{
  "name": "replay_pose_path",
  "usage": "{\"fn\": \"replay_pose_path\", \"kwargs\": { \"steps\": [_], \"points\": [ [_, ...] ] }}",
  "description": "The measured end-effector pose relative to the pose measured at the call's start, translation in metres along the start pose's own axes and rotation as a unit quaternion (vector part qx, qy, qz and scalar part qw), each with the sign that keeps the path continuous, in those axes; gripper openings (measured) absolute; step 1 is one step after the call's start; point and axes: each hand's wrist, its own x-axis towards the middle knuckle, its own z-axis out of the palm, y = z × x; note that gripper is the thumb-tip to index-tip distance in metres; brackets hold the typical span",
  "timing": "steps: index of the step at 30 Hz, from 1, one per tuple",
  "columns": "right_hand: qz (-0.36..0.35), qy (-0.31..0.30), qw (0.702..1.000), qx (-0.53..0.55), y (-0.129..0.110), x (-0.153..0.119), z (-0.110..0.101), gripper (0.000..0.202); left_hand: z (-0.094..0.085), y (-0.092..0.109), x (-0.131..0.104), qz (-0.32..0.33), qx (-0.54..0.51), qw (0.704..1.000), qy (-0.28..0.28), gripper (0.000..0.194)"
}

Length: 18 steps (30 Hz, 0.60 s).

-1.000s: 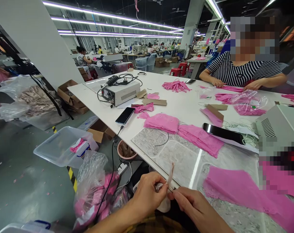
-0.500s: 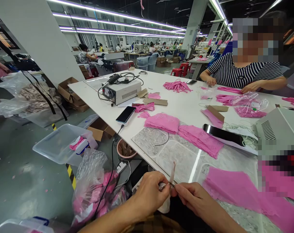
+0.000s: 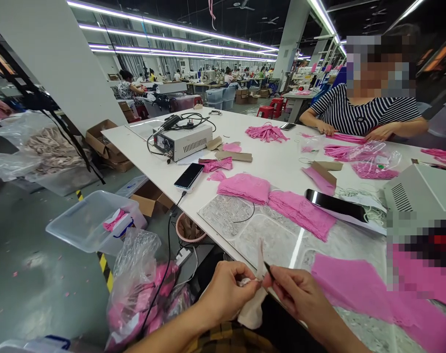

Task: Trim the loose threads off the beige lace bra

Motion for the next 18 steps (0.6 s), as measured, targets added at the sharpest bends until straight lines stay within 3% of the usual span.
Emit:
{"fn": "replay_pose_path", "kwargs": {
  "steps": [2,4,8,10,13,16,18],
  "points": [
    [-0.011,0.036,0.999,0.018,-0.003,-0.001,-0.002,0.057,0.0,-0.002,0.0,-0.007,0.008,1.0,0.0,0.014],
    [-0.053,0.068,0.996,-0.032,-0.006,-0.001,-0.001,0.048,0.0,-0.002,0.0,-0.002,0.004,1.0,-0.002,0.015],
    [-0.113,0.1,0.981,-0.121,-0.007,0.005,0.007,0.039,0.0,0.0,0.0,0.063,0.003,0.998,-0.005,0.019],
    [-0.096,0.1,0.987,-0.08,-0.006,0.01,0.009,0.042,-0.001,0.0,-0.001,0.099,0.024,0.995,-0.005,0.018],
    [-0.041,0.095,0.993,0.064,-0.004,0.015,0.011,0.046,-0.006,0.0,-0.002,0.143,0.05,0.988,0.0,0.017],
    [0.016,0.092,0.975,0.204,-0.002,0.016,0.014,0.053,-0.01,-0.001,-0.003,0.173,0.046,0.984,0.005,0.018],
    [0.032,0.088,0.967,0.237,0.0,0.016,0.016,0.056,-0.011,-0.003,-0.004,0.179,0.035,0.983,0.006,0.018]
  ]
}}
